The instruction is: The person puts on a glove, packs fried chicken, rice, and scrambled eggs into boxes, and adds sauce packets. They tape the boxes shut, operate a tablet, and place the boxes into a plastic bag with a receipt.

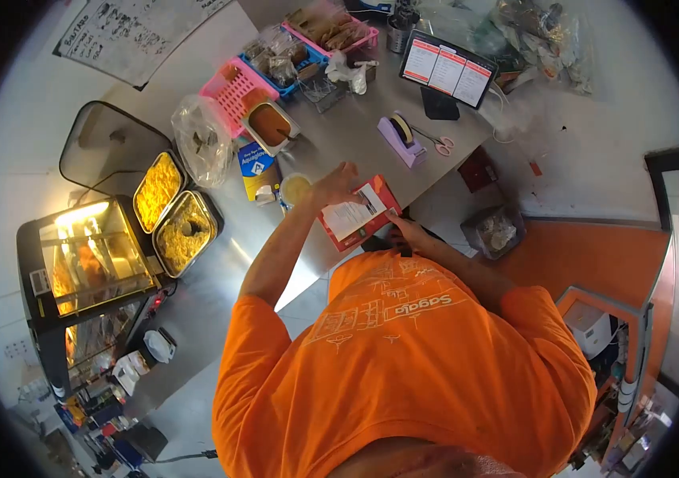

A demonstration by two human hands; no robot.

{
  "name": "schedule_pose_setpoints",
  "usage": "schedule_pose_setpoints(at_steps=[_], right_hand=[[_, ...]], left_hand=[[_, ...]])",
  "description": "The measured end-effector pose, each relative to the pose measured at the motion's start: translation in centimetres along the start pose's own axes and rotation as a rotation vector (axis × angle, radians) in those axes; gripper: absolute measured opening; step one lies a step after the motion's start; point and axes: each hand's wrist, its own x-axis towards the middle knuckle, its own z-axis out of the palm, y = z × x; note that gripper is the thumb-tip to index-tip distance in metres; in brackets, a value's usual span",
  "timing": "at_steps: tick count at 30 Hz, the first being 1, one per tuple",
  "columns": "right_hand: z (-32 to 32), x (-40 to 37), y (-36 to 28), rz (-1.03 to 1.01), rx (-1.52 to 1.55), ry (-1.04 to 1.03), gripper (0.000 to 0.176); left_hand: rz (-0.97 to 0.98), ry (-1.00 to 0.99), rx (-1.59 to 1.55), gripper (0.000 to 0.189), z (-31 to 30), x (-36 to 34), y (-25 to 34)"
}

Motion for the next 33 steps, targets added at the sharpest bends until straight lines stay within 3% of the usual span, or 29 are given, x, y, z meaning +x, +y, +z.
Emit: schedule_pose_setpoints(at_steps=[1, 4, 5, 7, 9, 11, 13, 16, 17, 19, 20, 22, 23, 25, 27, 29, 30, 33], right_hand=[[0.4, 1.3, 1.0, -0.036, 0.057, -0.027, 0.074], [1.4, 1.3, 0.0, -0.042, 0.177, -0.014, 0.078], [2.1, 0.7, -1.3, -0.027, 0.209, 0.007, 0.080], [2.6, 3.7, -2.2, -0.198, 0.229, 0.025, 0.072], [3.3, 4.9, -5.0, -0.282, 0.282, -0.013, 0.064], [4.1, 4.9, -9.0, -0.294, 0.225, -0.067, 0.056], [4.5, 5.6, -11.8, -0.311, 0.032, -0.066, 0.049], [5.1, 4.7, -14.5, -0.568, -0.019, 0.102, 0.049], [5.0, 3.2, -14.4, -0.853, -0.065, 0.247, 0.037], [2.5, 2.1, -14.4, -1.063, -0.144, 0.388, 0.032], [0.4, 1.7, -14.3, -1.168, -0.185, 0.456, 0.031], [-7.1, 2.9, -14.4, -1.328, -0.308, 0.849, 0.012], [-11.3, 4.6, -14.6, -1.219, 0.120, 0.834, 0.010], [-20.2, 1.5, -17.8, -1.134, -0.089, 1.133, 0.012], [-24.8, -1.7, -23.1, -1.085, -0.166, 1.176, 0.017], [-26.6, -3.9, -29.6, -1.163, -0.262, 0.984, 0.023], [-27.3, -3.7, -32.6, -1.202, -0.304, 0.886, 0.026], [-29.3, 2.0, -41.5, -1.334, -0.814, 0.883, 0.044]], left_hand=[[-0.005, -0.026, -0.155, 0.102, 0.3, 0.9, -1.0], [0.077, -0.110, -0.450, 0.086, 2.3, 3.3, -1.4], [0.016, -0.095, -0.575, 0.083, 2.6, 3.4, -1.4], [-0.114, -0.074, -0.819, 0.076, 3.4, 2.5, -1.5], [-0.233, 0.126, -1.147, 0.071, 6.5, 2.2, -2.5], [-0.177, 0.517, -1.405, 0.065, 11.1, 2.2, -3.4], [0.109, 0.792, -1.208, 0.062, 12.3, 0.2, 0.0], [-0.086, 0.907, -1.348, 0.068, 12.5, -0.1, 4.5], [-0.098, 0.901, -1.363, 0.070, 12.6, 0.5, 4.5], [-0.131, 0.890, -1.396, 0.074, 13.6, 2.3, 3.3], [-0.116, 0.889, -1.381, 0.076, 14.6, 3.6, 1.7], [-0.131, 0.956, -1.324, 0.081, 15.7, 5.5, 0.2], [-0.165, 1.018, -1.281, 0.083, 15.4, 5.6, 0.8], [-0.256, 1.223, -1.158, 0.085, 15.2, 5.8, 2.2], [-0.311, 1.426, -0.873, 0.087, 14.6, 5.5, 4.1], [-0.321, 1.515, -0.454, 0.087, 12.1, 3.5, 7.4], [-0.266, 1.525, -0.447, 0.081, 10.2, 3.0, 10.0], [-0.225, 1.525, -0.343, 0.078, 7.9, 4.5, 12.0]])
